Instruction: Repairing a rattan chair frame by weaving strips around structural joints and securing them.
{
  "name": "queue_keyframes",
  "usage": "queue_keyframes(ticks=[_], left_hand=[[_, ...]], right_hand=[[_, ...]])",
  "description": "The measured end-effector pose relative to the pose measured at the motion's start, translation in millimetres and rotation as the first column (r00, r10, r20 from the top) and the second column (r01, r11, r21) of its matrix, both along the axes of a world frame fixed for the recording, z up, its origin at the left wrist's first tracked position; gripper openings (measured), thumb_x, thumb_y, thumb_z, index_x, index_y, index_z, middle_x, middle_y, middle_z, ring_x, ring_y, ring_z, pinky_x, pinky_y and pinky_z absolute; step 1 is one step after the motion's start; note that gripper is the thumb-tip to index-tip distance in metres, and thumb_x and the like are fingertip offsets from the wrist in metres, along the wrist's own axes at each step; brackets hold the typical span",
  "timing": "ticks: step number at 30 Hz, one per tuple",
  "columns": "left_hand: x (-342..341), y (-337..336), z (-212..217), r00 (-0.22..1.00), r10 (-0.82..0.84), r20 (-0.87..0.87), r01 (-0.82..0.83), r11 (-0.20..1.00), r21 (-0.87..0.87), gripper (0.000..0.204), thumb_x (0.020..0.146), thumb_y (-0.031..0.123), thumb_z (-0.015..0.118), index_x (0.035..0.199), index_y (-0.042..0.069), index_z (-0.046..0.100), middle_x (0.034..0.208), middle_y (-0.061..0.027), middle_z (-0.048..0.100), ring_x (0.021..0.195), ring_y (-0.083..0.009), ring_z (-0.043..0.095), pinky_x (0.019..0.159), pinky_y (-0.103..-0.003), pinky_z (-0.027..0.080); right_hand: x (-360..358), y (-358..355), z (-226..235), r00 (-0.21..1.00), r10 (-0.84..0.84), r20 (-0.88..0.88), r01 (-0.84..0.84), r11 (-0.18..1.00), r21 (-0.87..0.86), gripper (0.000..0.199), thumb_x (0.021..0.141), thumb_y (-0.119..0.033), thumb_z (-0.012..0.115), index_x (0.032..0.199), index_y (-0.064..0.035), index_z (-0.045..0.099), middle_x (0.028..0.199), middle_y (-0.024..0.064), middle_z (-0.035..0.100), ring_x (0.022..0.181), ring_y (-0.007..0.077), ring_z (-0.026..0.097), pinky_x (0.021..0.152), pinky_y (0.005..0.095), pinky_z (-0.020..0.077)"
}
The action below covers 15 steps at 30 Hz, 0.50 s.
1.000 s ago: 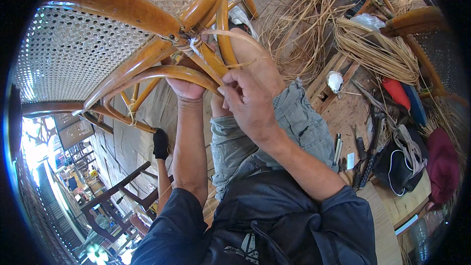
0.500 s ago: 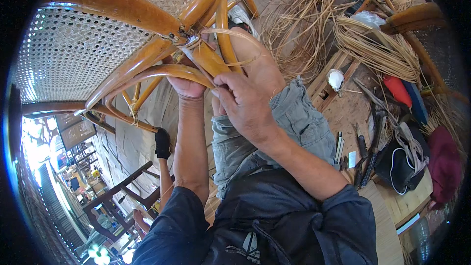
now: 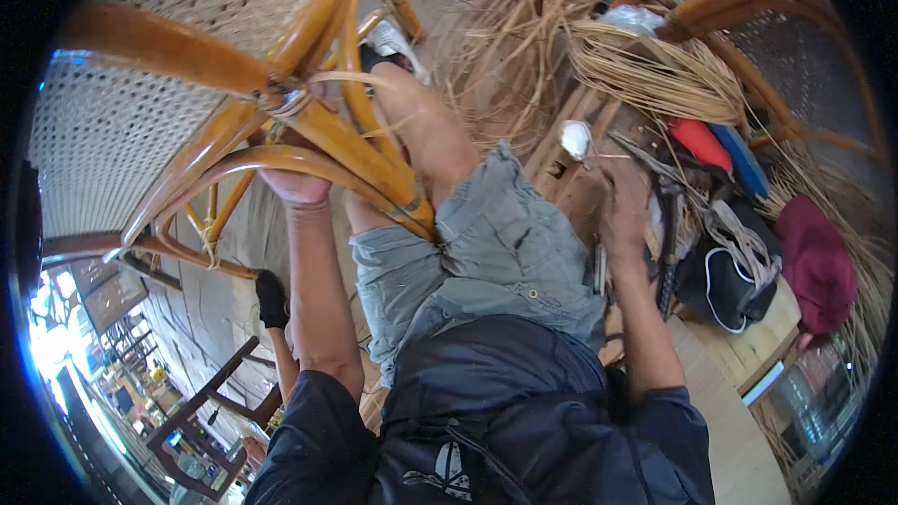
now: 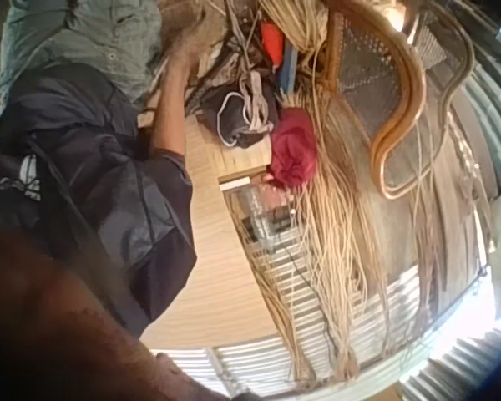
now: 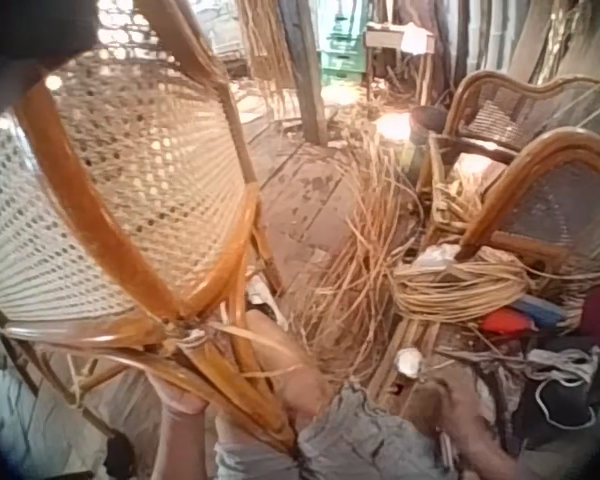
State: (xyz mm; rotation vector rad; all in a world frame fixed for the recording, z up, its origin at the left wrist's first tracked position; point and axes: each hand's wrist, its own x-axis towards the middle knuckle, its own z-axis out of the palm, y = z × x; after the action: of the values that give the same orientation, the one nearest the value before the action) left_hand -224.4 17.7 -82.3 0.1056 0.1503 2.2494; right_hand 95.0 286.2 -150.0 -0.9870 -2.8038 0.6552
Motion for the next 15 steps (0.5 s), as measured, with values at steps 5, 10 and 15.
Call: queue_keyframes(ticks=[5,10,15], left_hand=[[-4.3,-4.0,-1.4,0.999,-0.032,-0.031,0.033,0.999,0.036,0.089,0.079,0.069,0.041,0.134,0.0,0.038,0.137,-0.0195,0.041,0.125,-0.0381,0.038,0.107,-0.051,0.025],[1.3,9.3,3.3,0.997,-0.026,-0.069,0.026,1.0,-0.008,0.086,0.08,0.067,0.042,0.132,0.0,0.041,0.135,-0.0183,0.043,0.123,-0.0372,0.04,0.106,-0.051,0.027],[7.8,-18.0,22.1,0.994,0.097,0.057,-0.085,0.978,-0.192,0.074,0.085,0.06,0.043,0.129,0.002,0.044,0.128,-0.017,0.049,0.114,-0.032,0.048,0.1,-0.048,0.035]], right_hand=[[-67.1,-19.3,62.0,0.943,-0.114,-0.312,0.004,0.943,-0.331,0.038,0.088,-0.02,0.054,0.119,0.0014,0.053,0.116,0.0182,0.056,0.11,0.0286,0.052,0.097,0.0344,0.037],[-197.1,-64.4,135.9,0.783,0.076,-0.617,-0.607,0.305,-0.733,0.036,0.094,-0.024,0.046,0.117,0.0027,0.056,0.093,0.0066,0.062,0.09,0.0142,0.058,0.082,0.0246,0.0431],[-226.2,-48.2,198.9,0.878,0.18,-0.444,-0.459,0.05,-0.887,0.027,0.089,-0.025,0.054,0.091,0.0001,0.064,0.06,-0.0027,0.05,0.053,0.0051,0.046,0.049,0.0197,0.0353]])
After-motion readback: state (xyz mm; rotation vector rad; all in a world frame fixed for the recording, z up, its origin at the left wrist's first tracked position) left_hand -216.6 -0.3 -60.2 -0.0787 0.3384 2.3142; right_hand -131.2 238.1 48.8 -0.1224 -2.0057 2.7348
